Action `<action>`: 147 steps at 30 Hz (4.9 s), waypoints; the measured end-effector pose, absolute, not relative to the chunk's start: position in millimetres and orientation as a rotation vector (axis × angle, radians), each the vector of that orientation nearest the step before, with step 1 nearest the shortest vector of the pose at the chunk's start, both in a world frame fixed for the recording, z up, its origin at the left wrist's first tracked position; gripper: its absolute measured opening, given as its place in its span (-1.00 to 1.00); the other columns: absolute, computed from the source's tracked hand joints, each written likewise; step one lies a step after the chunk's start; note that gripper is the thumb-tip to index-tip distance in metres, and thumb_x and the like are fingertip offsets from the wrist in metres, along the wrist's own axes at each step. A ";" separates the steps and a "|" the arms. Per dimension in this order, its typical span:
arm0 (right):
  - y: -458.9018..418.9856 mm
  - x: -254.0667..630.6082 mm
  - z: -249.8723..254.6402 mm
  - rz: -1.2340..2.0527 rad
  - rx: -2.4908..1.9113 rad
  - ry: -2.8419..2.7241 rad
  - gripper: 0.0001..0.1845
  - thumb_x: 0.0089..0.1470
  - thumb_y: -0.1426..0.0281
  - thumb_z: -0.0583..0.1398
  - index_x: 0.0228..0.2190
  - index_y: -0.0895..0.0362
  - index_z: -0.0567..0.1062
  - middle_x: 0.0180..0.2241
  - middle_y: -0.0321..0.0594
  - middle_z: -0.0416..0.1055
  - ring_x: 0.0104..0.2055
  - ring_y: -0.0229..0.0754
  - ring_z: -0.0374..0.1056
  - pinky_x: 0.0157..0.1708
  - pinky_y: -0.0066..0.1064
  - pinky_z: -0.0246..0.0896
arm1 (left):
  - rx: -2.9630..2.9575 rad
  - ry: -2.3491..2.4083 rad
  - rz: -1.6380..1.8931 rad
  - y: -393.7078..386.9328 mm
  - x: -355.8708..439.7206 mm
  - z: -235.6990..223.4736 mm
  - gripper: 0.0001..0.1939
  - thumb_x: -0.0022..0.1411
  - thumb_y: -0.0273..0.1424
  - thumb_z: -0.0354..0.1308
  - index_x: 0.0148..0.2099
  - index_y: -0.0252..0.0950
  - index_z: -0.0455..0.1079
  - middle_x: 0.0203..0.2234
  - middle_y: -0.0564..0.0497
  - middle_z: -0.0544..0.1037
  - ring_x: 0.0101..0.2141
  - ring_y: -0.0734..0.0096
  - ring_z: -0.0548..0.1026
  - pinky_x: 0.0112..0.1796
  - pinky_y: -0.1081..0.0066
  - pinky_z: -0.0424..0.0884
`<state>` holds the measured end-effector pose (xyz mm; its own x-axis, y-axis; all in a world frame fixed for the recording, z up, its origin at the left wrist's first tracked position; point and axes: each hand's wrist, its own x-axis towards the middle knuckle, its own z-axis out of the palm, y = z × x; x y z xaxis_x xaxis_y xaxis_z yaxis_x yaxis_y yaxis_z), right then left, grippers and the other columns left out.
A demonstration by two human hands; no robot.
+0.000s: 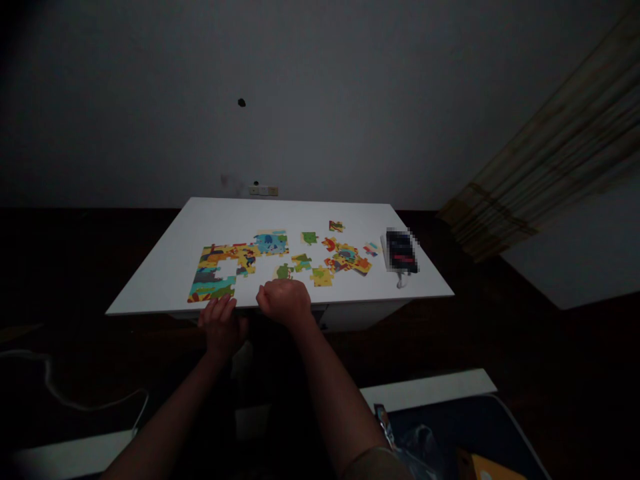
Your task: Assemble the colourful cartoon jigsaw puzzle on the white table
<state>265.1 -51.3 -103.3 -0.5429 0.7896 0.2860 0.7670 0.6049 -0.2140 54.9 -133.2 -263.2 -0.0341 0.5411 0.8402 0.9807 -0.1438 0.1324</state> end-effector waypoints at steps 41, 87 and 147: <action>-25.6 180.2 -90.2 0.601 -1.172 -1.918 -0.77 0.29 0.39 0.31 -0.10 0.10 0.77 -0.01 -0.03 0.64 -0.01 -0.04 0.59 0.09 -0.27 0.52 | -1.937 -1.789 -1.029 -160.6 68.9 -229.2 -0.28 0.37 -0.52 0.16 0.54 -0.28 0.38 0.45 -0.30 0.54 0.49 -0.10 0.42 0.49 -0.06 0.19; -46.8 241.1 -111.8 0.236 -1.104 -2.181 -0.67 0.38 0.40 0.24 0.07 0.03 0.73 0.06 -0.10 0.75 0.16 0.13 0.53 0.23 -0.03 0.32 | -1.865 -1.627 -1.057 -155.3 64.3 -231.1 -0.34 0.40 -0.51 0.19 0.51 -0.24 0.36 0.39 -0.29 0.60 0.43 -0.12 0.51 0.45 -0.06 0.20; -6.2 423.6 -130.1 0.127 -1.623 -1.582 -0.72 0.22 0.17 0.24 -0.20 0.05 0.68 0.01 -0.03 0.54 -0.13 0.01 0.51 -0.06 -0.14 0.46 | -1.783 -1.628 -1.133 -146.2 63.2 -244.1 -0.36 0.37 -0.48 0.20 0.46 -0.18 0.40 0.34 -0.24 0.65 0.40 -0.13 0.53 0.44 -0.09 0.20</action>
